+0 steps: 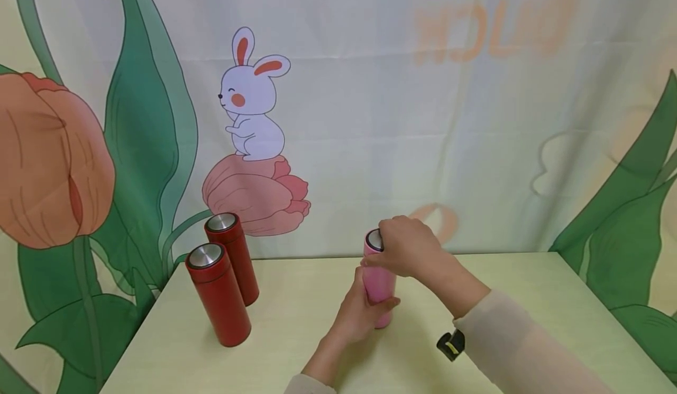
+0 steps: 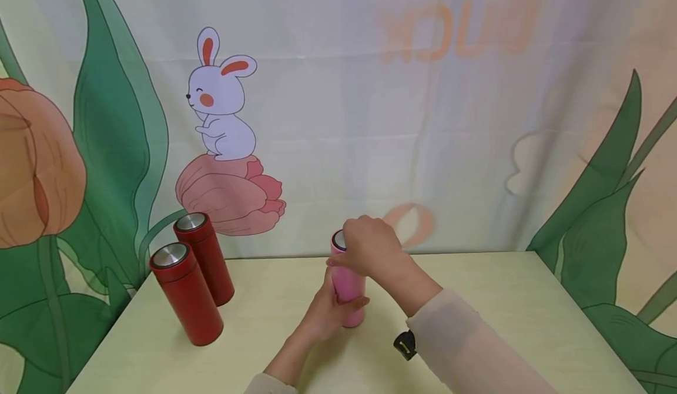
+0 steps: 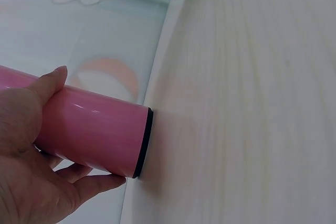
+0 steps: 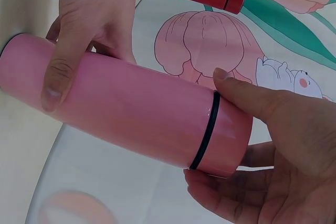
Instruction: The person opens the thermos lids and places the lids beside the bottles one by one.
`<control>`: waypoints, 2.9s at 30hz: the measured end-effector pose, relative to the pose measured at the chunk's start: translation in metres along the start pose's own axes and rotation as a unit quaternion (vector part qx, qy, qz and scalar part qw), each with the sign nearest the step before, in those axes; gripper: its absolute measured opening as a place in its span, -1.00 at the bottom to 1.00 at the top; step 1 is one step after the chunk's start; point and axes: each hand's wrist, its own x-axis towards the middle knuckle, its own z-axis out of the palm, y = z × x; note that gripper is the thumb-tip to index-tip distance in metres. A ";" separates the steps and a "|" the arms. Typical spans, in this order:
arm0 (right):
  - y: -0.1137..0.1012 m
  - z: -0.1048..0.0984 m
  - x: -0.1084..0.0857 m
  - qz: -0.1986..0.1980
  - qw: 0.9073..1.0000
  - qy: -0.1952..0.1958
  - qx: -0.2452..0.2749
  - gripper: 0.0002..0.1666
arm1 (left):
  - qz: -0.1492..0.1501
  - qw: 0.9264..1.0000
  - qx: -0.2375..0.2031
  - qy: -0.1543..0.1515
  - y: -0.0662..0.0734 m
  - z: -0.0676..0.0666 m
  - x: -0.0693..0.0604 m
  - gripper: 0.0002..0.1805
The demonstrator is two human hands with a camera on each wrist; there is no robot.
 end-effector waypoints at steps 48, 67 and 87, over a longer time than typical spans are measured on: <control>0.030 -0.008 0.009 -0.105 0.978 -0.102 0.146 -0.26 | -0.024 1.000 0.009 -0.003 0.001 0.000 0.000 -0.25; 0.044 -0.003 0.010 -0.108 0.954 -0.126 0.251 -0.16 | -0.036 0.999 0.004 -0.010 0.005 -0.001 0.001 -0.18; 0.033 -0.003 0.004 -0.054 0.992 -0.026 0.113 0.05 | -0.020 1.000 0.000 -0.008 0.003 0.000 0.000 -0.08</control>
